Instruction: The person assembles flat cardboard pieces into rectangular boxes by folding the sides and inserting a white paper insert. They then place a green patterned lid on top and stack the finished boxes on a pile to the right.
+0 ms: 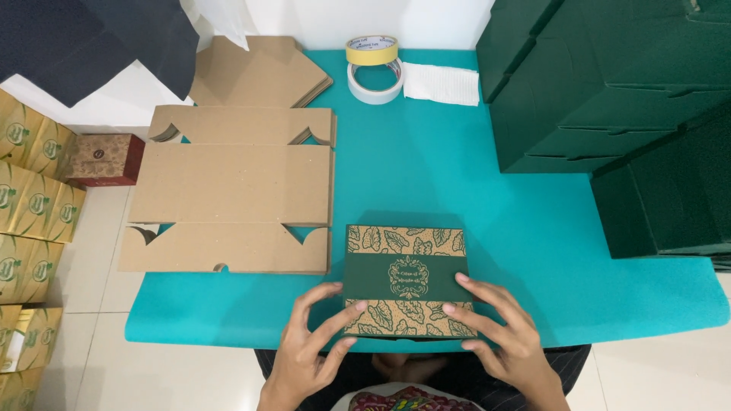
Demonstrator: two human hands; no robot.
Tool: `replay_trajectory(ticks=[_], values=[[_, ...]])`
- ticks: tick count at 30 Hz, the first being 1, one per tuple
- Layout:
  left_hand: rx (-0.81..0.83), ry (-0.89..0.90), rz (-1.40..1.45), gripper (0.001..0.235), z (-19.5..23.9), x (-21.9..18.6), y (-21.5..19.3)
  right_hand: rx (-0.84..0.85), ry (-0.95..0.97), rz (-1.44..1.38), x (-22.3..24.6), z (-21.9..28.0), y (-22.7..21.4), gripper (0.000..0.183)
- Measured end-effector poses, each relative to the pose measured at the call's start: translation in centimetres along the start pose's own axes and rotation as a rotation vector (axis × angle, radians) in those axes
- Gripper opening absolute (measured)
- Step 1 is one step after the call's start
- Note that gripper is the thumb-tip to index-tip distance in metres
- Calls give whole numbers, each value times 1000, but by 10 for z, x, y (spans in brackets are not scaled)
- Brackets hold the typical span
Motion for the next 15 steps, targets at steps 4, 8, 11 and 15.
replay_trajectory(ticks=[4,8,11,15], values=[[17,38,-104,36,-2,-3,1,-13,-9,-1,-2,0,0,46],[0,42,-121,36,1,-2,1,1,5,44,-1,4,3,52],[3,22,-105,37,2,0,2,0,49,56,-2,6,7,55],[-14,26,-87,36,3,1,2,-84,-1,3,3,9,8,40]])
Point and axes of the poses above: each hand's wrist, its own z-axis away from the middle knuckle, its own y-axis out of the palm, x = y × z, the point moved 6 cm from there along -z, towards the middle knuckle, and after that the axes turned 11 degrees about y, right-handed, at the moved point
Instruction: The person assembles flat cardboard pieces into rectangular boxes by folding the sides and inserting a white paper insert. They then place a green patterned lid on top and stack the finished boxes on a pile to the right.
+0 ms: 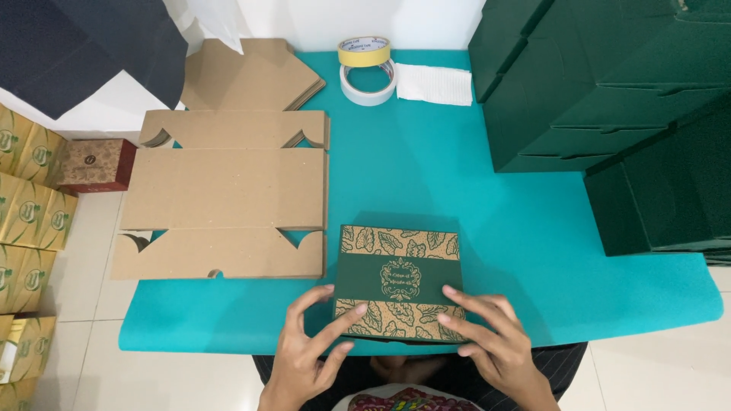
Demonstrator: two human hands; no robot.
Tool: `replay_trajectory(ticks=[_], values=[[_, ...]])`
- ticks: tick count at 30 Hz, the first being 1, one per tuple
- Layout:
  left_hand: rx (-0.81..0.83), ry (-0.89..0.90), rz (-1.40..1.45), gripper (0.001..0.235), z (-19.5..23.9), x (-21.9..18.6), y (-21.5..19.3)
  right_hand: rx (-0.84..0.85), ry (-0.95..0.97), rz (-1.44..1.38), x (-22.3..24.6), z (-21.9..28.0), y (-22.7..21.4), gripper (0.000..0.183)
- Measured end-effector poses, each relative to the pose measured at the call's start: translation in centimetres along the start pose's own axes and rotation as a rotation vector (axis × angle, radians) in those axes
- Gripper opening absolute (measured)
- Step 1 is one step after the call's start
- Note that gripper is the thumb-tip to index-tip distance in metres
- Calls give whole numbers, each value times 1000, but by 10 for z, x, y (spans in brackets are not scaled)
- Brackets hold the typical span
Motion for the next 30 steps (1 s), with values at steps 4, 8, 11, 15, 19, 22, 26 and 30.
replay_trajectory(ticks=[4,8,11,15,19,22,26,30], values=[[8,21,-37,35,-2,0,-1,-9,40,-83,-1,2,0,33],[1,18,-57,33,0,1,0,-13,54,-126,-2,5,1,23],[31,25,-141,34,2,1,3,-42,79,-132,-4,7,7,32],[-11,58,-160,33,-9,-7,-3,-109,87,-49,12,-4,1,41],[57,63,-112,25,-52,-26,-15,-49,186,99,34,-28,-6,27],[257,62,-47,49,-87,-34,-11,209,224,145,42,-53,3,55],[396,81,-222,63,-91,-29,15,419,194,299,40,-61,31,87],[349,74,-482,71,-85,-24,24,356,134,525,37,-58,36,102]])
Point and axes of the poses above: each hand's wrist, its own z-axis away from the middle knuckle, its own y-axis out of the palm, x = y × z, the point moved 6 cm from there along -z, towards the middle knuckle, and after that the axes turned 11 degrees about y, right-handed, at the moved point
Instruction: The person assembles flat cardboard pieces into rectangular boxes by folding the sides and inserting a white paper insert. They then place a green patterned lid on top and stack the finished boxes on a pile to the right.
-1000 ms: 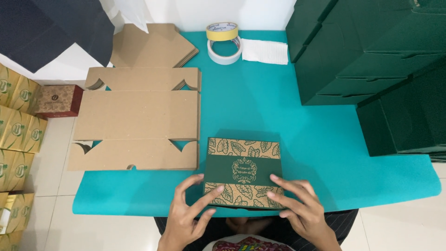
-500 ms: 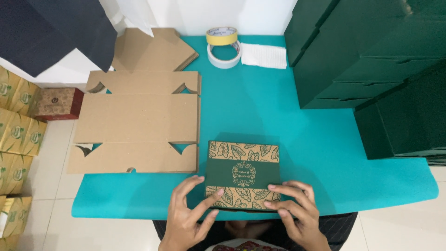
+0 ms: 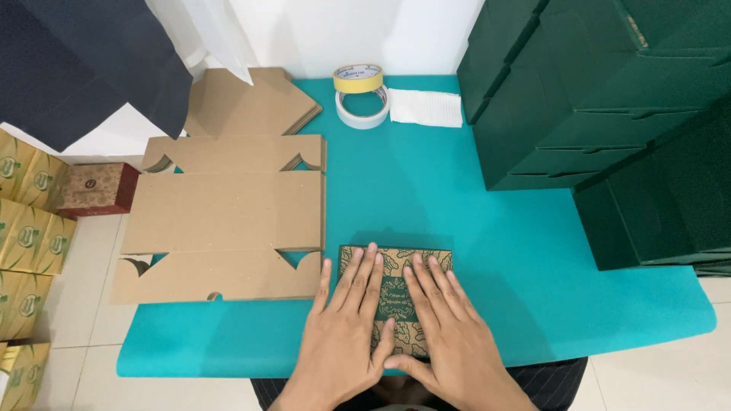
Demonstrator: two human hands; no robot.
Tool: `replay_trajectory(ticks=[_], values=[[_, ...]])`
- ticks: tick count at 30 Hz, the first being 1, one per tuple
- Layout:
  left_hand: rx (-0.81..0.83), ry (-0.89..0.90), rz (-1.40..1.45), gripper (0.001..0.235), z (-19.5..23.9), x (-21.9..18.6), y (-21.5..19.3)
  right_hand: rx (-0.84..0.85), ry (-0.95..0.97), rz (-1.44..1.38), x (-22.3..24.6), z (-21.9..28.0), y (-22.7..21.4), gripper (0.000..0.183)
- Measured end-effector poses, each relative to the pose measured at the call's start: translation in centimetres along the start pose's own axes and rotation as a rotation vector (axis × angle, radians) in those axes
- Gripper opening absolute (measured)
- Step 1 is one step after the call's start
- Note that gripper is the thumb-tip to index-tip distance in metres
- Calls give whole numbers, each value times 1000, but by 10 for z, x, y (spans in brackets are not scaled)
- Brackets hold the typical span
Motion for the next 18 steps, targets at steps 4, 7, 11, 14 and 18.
replay_trajectory(ticks=[4,7,11,14,18], values=[[-2,-67,-121,77,5,3,4,-52,65,-20,-2,1,-4,114],[-34,-125,214,63,13,12,3,65,164,-153,-13,5,1,118],[-37,-349,782,68,50,30,25,437,385,-441,-29,13,7,126],[-258,-326,970,99,99,56,113,482,558,-820,-45,30,25,109],[-49,-907,1270,76,181,109,334,406,653,-1113,-83,58,95,121]])
Point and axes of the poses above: each hand's wrist, its own z-axis away from the middle knuckle, its own y-axis out of the palm, x = y × z, the point moved 6 cm from there along -z, towards the middle knuckle, and after that the axes turned 11 degrees about y, right-handed, at the moved point
